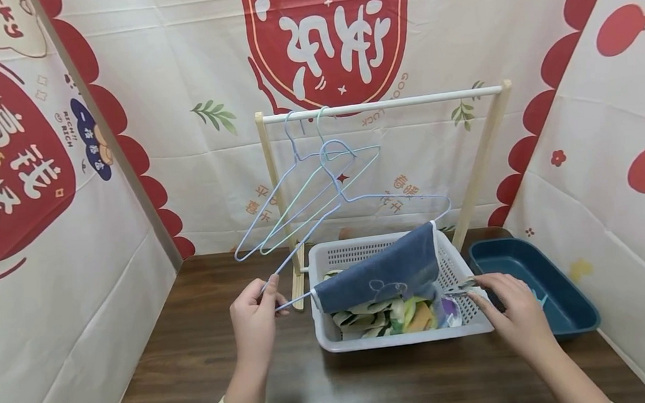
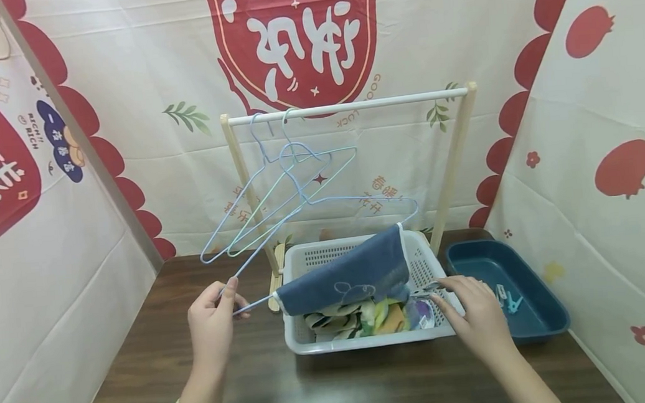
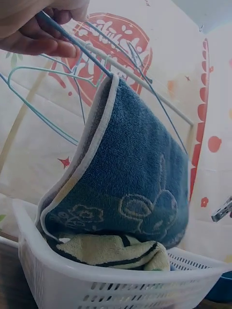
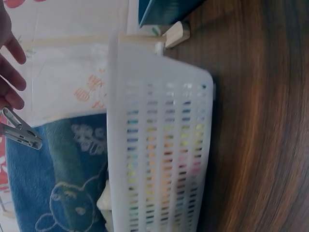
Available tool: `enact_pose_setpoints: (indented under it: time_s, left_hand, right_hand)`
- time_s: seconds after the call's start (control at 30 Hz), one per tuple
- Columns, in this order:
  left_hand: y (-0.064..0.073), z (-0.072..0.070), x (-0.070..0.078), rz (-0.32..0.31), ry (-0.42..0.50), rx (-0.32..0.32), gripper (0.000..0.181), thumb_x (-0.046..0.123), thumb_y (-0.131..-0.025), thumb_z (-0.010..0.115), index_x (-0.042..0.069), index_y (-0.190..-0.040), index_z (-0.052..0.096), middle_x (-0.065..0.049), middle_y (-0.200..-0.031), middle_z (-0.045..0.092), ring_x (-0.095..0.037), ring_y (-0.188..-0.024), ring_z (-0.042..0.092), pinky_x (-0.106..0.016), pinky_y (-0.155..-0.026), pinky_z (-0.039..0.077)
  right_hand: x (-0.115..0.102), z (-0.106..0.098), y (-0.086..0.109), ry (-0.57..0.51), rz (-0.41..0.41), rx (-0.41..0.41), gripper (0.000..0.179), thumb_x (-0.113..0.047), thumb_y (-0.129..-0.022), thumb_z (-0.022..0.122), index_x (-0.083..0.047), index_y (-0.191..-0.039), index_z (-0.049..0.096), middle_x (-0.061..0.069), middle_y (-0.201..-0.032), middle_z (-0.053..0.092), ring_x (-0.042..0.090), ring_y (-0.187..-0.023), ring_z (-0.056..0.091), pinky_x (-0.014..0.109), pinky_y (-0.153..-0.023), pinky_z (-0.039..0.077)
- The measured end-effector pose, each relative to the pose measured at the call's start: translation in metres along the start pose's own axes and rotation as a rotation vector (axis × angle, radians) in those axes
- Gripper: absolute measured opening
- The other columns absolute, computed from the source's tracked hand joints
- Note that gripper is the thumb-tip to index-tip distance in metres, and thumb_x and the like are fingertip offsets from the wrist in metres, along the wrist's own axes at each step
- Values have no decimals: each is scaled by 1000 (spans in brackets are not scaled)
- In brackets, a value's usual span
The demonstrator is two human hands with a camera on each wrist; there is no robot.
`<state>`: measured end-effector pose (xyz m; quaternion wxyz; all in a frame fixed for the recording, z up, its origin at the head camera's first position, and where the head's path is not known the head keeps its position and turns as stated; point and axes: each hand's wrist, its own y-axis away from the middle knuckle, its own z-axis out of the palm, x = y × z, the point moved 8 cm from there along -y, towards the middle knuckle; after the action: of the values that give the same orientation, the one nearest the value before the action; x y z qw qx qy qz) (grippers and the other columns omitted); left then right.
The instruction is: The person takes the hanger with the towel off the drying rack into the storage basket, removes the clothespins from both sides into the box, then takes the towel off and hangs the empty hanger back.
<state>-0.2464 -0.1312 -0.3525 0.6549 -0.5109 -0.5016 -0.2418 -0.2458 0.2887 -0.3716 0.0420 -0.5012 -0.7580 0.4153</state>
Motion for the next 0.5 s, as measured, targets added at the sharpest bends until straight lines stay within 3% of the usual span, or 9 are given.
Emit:
enact_pose_setpoints:
  time_s: [0.13,0.27,0.5]
  left_hand:
    - [1,2,-4,-76,51,-56,35,18,-98,60,-3,-71,58,-14,-61,65,-16,-50,62,-25,-52,53]
    - [4,6,-7,-113,127,-120,32,17,-101,56,-8,-80,59,-21,-71,68,-18,-55,67,-29,-56,56]
    - [6,14,-7,-165,285,-212,33,16,-104,48,-15,-96,55,-34,-93,66,-27,-72,72,-43,-67,56]
  right_hand:
    - [16,-1,5,1,86,-7,26,-7,-84,76,-5,-108,68,6,-100,68,17,-93,52,7,-87,27]
    - [30,-3,10,8,176,-16,23,-13,-88,74,-5,-109,68,6,-100,67,11,-95,51,9,-82,29]
    - [49,-8,12,40,283,-39,24,-20,-92,71,-3,-109,68,11,-98,66,4,-89,48,19,-73,37]
